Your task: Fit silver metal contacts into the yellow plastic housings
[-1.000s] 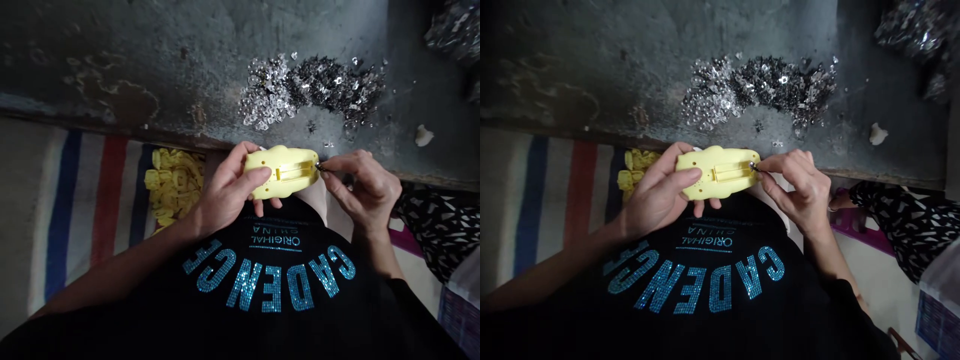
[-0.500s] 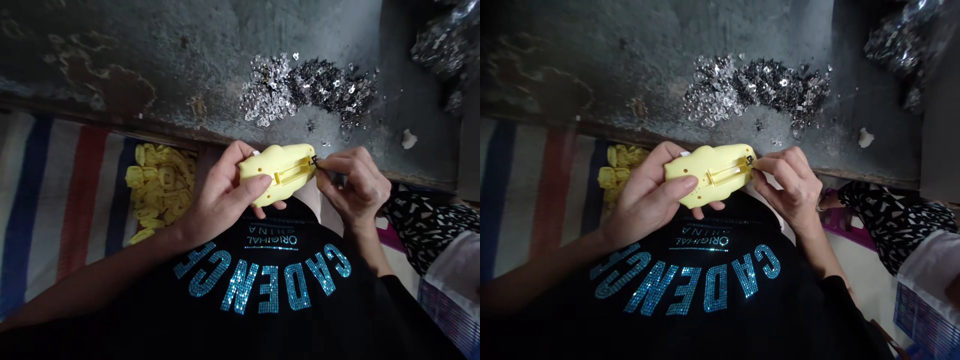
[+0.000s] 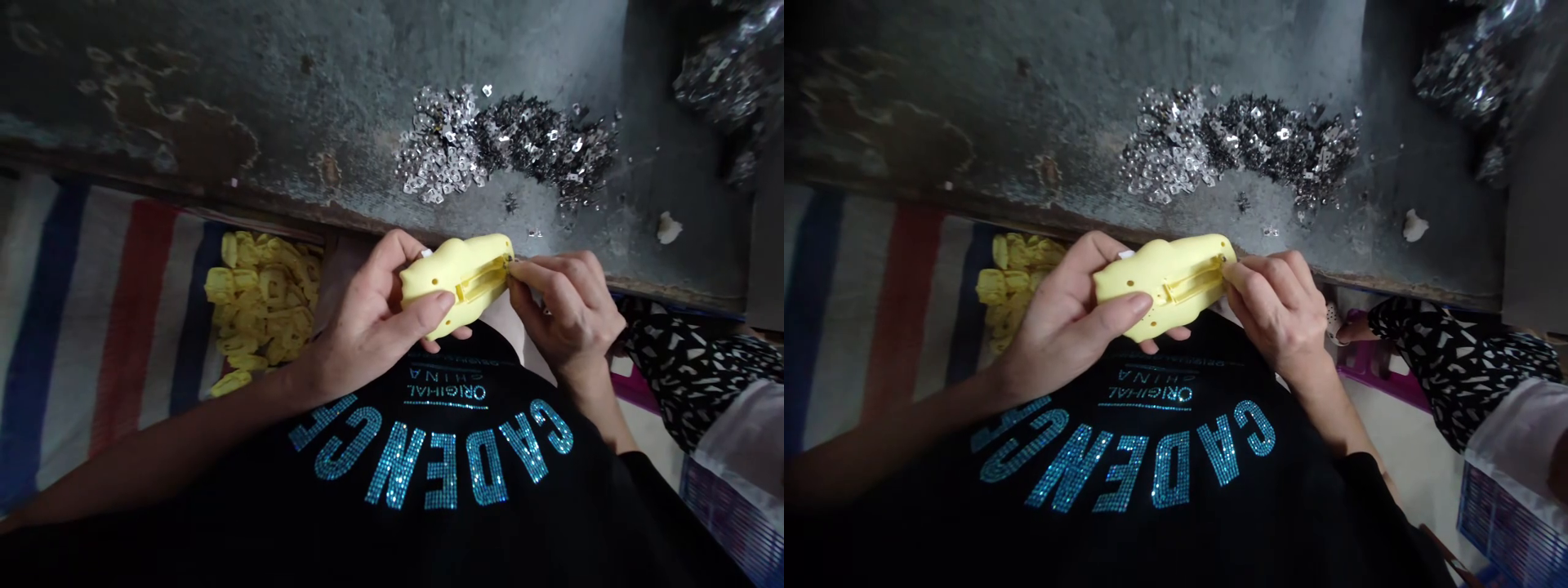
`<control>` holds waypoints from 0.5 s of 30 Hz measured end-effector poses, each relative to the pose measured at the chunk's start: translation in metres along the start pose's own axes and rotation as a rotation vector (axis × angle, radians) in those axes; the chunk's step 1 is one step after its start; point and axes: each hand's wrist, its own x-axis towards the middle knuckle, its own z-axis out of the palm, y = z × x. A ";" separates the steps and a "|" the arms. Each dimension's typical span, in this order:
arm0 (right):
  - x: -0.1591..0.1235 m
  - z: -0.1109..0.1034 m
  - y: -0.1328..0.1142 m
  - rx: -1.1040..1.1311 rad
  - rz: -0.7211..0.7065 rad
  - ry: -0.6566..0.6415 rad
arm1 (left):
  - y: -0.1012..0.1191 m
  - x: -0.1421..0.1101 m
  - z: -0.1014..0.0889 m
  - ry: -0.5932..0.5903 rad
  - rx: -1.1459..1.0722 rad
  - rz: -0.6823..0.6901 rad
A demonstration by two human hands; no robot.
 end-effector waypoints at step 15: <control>-0.006 0.005 -0.005 -0.031 -0.007 0.068 | -0.011 0.005 -0.005 0.019 -0.103 0.006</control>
